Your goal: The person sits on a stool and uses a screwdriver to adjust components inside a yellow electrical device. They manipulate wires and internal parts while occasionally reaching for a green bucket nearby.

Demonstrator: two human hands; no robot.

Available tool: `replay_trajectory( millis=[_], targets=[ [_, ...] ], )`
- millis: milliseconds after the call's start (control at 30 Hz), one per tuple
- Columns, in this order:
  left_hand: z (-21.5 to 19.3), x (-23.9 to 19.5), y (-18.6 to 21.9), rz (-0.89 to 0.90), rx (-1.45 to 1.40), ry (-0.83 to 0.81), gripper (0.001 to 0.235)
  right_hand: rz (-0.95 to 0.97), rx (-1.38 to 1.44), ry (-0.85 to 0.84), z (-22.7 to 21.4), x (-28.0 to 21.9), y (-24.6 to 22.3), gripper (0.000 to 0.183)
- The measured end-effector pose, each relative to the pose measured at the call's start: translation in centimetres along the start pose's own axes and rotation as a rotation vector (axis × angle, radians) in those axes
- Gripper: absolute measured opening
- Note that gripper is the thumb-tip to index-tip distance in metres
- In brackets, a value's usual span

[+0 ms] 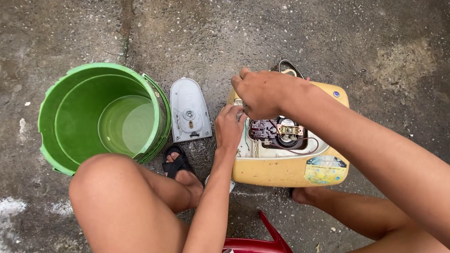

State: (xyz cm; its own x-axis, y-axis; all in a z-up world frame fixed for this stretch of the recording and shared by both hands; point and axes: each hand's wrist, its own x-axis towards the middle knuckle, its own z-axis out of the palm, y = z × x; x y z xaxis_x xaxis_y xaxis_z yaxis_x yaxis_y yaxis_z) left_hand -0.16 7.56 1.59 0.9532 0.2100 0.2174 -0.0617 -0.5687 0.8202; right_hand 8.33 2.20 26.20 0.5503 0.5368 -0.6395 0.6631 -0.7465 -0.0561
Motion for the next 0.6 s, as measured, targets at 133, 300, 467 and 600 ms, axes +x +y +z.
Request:
replay_trajectory(
  millis=[133,300,467,600],
  targets=[
    [1.1,-0.3,0.1,-0.051,0.036,0.028,0.017,-0.03,-0.022,0.022,0.4,0.4,-0.5,0.052],
    [1.7,-0.7,0.2,-0.086,-0.06,0.14,0.015,-0.046,0.0,0.041,1.7,1.5,-0.3,0.053],
    [2.5,-0.9,-0.2,-0.094,-0.07,0.178,0.013,-0.102,-0.202,0.248,2.2,1.4,0.0,0.036],
    [1.9,-0.8,0.3,-0.096,-0.062,0.177,0.014,-0.135,-0.526,0.755,5.5,2.8,0.9,0.011]
  ],
)
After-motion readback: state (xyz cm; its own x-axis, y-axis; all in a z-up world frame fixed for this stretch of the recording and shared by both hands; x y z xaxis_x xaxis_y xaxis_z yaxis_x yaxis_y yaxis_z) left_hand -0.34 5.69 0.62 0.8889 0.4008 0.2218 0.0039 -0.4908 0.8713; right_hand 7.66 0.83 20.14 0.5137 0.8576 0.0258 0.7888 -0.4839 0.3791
